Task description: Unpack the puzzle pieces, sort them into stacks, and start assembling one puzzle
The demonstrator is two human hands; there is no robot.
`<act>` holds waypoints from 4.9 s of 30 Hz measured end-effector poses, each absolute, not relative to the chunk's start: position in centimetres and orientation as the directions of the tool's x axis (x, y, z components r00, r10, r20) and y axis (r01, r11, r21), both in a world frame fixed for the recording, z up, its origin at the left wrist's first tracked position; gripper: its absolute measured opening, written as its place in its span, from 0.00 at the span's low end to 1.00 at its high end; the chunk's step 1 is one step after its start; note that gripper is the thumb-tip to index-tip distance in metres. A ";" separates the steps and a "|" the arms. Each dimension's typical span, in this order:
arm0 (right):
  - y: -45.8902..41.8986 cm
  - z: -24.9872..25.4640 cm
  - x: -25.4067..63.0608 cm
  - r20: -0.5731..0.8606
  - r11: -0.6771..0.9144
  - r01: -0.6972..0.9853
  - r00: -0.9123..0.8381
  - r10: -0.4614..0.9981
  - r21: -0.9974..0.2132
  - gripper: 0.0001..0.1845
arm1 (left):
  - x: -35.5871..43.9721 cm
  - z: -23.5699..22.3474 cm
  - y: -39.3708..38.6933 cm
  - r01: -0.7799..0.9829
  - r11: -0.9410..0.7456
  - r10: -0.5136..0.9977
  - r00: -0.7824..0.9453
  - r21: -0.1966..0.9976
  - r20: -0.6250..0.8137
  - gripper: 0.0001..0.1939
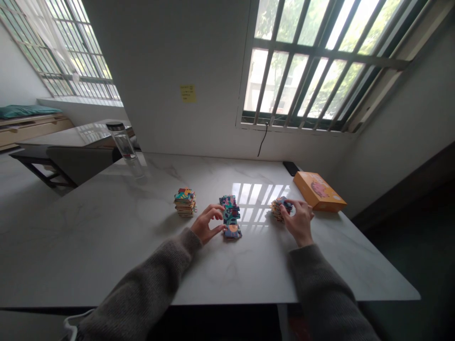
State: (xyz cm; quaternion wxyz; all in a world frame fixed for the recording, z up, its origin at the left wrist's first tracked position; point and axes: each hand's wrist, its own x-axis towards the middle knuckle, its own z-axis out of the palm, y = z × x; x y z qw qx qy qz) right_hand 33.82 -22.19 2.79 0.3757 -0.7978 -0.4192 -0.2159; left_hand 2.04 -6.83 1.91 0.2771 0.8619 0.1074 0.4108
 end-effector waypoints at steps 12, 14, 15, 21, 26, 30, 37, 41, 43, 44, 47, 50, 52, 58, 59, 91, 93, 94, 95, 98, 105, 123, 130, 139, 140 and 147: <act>-22.0 3.6 29.5 0.763 -0.121 0.931 0.352 0.542 -0.344 0.11 | 2.1 2.2 -7.1 -0.091 -0.810 0.411 0.616 0.579 0.672 0.08; -21.8 3.9 26.6 0.745 0.152 0.932 0.156 0.649 -0.328 0.13 | 2.1 2.3 -7.1 -0.093 -0.809 0.408 0.623 0.580 0.668 0.08; -21.7 4.0 25.2 0.706 0.258 0.910 0.052 0.706 -0.325 0.16 | 2.1 2.4 -7.1 -0.092 -0.810 0.405 0.626 0.579 0.666 0.08; -20.6 4.4 20.8 0.630 0.432 0.819 -0.115 0.768 -0.377 0.19 | 1.8 3.3 -7.9 -0.101 -0.824 0.375 0.639 0.557 0.671 0.11; -20.8 4.2 21.4 0.652 0.400 0.790 -0.001 0.758 -0.465 0.19 | -0.7 5.2 -5.9 0.101 -0.897 0.415 0.528 0.430 0.741 0.10; -20.9 3.5 21.6 0.660 0.378 0.787 0.048 0.750 -0.487 0.17 | -4.7 6.2 -1.3 0.248 -0.826 0.560 0.262 0.506 0.786 0.09; -21.0 3.4 21.5 0.652 0.386 0.779 0.039 0.757 -0.494 0.18 | -7.5 5.1 3.6 0.226 -0.758 0.650 0.328 0.611 0.685 0.06; -21.0 3.3 21.8 0.661 0.392 0.777 0.040 0.750 -0.492 0.18 | -7.1 4.7 3.6 0.252 -0.739 0.670 0.363 0.624 0.647 0.06; -21.0 3.2 22.0 0.658 0.396 0.773 0.035 0.753 -0.495 0.18 | -7.1 4.7 3.6 0.266 -0.729 0.682 0.370 0.631 0.631 0.06; -21.0 3.1 22.0 0.655 0.397 0.772 0.033 0.755 -0.497 0.18 | -7.1 4.7 3.6 0.272 -0.724 0.687 0.374 0.634 0.623 0.06; -21.0 3.0 21.9 0.649 0.395 0.769 0.035 0.760 -0.504 0.17 | -7.2 4.6 3.7 0.289 -0.715 0.696 0.385 0.637 0.606 0.06; -21.1 3.2 21.7 0.650 0.401 0.766 0.029 0.760 -0.503 0.16 | -7.2 4.6 3.7 0.300 -0.711 0.700 0.383 0.636 0.602 0.06; -21.1 3.4 22.1 0.664 0.400 0.775 0.034 0.747 -0.490 0.15 | -7.2 4.5 3.7 0.294 -0.707 0.703 0.386 0.643 0.597 0.07; -21.6 4.2 28.1 0.812 0.140 0.915 0.256 0.525 -0.379 0.10 | -7.4 4.5 3.8 0.228 -0.728 0.677 0.387 0.646 0.626 0.10; -21.8 4.2 29.4 0.819 0.062 0.923 0.305 0.486 -0.380 0.10 | -7.4 4.5 3.6 0.227 -0.747 0.662 0.351 0.625 0.663 0.11; -20.8 1.6 22.4 0.532 0.413 0.769 -0.113 0.839 -0.487 0.17 | 2.4 1.7 -7.6 0.023 -0.900 0.285 0.788 0.436 0.546 0.12; -20.8 1.7 22.4 0.557 0.429 0.761 -0.108 0.824 -0.487 0.18 | 2.3 1.9 -7.8 0.014 -0.902 0.286 0.767 0.431 0.574 0.13; -20.8 1.8 22.4 0.565 0.434 0.759 -0.107 0.818 -0.485 0.18 | 2.3 1.9 -7.9 0.010 -0.901 0.287 0.762 0.433 0.581 0.14; -20.9 1.9 22.4 0.570 0.439 0.757 -0.108 0.815 -0.484 0.18 | 2.3 1.9 -8.0 0.004 -0.900 0.288 0.757 0.436 0.587 0.14; -21.0 2.2 22.3 0.575 0.448 0.751 -0.112 0.811 -0.485 0.18 | 2.3 1.9 -8.2 0.005 -0.901 0.298 0.736 0.435 0.608 0.13; -21.2 2.4 22.8 0.595 0.341 0.799 0.025 0.803 -0.495 0.19 | -0.3 4.9 -6.2 0.138 -0.948 0.316 0.528 0.287 0.788 0.15; -21.2 2.3 22.9 0.579 0.335 0.800 0.019 0.815 -0.498 0.16 | -6.3 4.7 2.3 0.413 -0.737 0.657 0.250 0.535 0.712 0.08; -21.1 2.0 23.2 0.529 0.328 0.783 0.002 0.848 -0.528 0.17 | -6.1 4.8 2.4 0.387 -0.725 0.681 0.278 0.570 0.678 0.07; -20.8 1.7 22.2 0.450 0.356 0.801 -0.122 0.885 -0.481 0.21 | -3.2 5.4 -4.0 0.187 -0.945 0.323 0.394 0.269 0.861 0.11; -20.7 1.6 22.2 0.441 0.356 0.808 -0.135 0.887 -0.469 0.22 | -2.2 5.0 -5.0 0.162 -0.952 0.307 0.471 0.261 0.827 0.10; -20.4 0.8 22.5 0.398 0.316 0.814 -0.114 0.910 -0.488 0.23 | 1.9 1.3 -7.5 0.094 -0.924 0.281 0.825 0.372 0.490 0.20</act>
